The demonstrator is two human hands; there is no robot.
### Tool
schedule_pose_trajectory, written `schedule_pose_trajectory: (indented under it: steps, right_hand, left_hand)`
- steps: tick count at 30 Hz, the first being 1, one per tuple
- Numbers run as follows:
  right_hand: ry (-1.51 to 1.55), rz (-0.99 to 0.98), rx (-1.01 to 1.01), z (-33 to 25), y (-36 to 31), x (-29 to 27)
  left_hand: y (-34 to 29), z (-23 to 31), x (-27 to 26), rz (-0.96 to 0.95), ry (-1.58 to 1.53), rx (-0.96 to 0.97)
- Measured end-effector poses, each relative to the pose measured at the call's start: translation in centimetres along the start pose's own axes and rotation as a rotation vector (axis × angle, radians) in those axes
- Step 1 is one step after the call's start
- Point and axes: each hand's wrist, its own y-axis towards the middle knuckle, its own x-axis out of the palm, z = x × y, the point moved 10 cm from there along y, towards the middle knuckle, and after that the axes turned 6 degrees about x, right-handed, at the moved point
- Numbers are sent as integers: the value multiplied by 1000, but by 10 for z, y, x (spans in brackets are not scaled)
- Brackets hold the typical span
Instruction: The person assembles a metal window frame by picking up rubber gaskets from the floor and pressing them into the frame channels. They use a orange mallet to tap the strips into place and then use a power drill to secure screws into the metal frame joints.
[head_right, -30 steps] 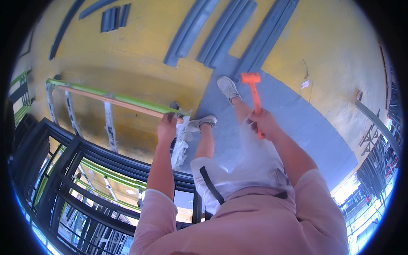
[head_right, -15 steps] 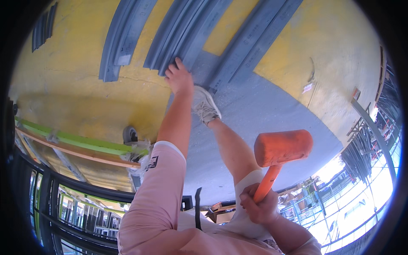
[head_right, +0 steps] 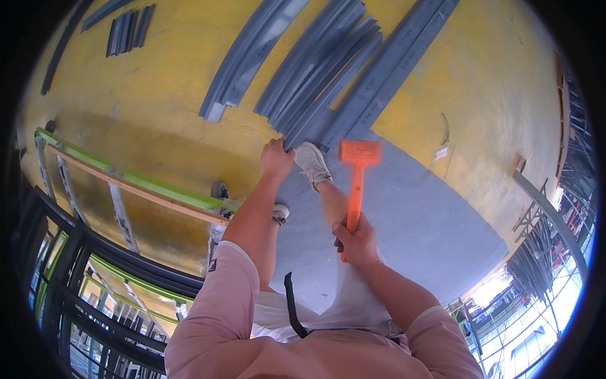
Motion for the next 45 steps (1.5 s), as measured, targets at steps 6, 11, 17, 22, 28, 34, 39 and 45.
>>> schedule_pose_trajectory:
  steps: [6, 11, 17, 22, 28, 34, 39, 45]
  right_hand:
    - [-22, 60, 25, 0, 2, -15]
    - [-69, 167, -24, 2, 16, -43]
    - [33, 227, -22, 4, 22, -58]
    - [-9, 167, -24, 7, 20, -50]
    - [-128, 152, -81, -2, 15, -42]
    - [-134, 183, -67, 5, 11, -44]
    - [-150, 153, -105, 7, 10, -35]
    - [-152, 101, -188, 0, -2, -17]
  left_hand:
    - [58, -37, 48, 137, 79, 2]
    - [107, -37, 91, 203, 239, -47]
    - [107, -39, 114, 236, 301, -57]
    - [122, -60, 132, 49, 298, -149]
    - [111, -51, 133, -21, 335, -188]
    - [102, -36, 120, 190, 330, -173]
    - [108, -32, 131, 91, 250, 91]
    - [71, -15, 98, -211, 55, 225]
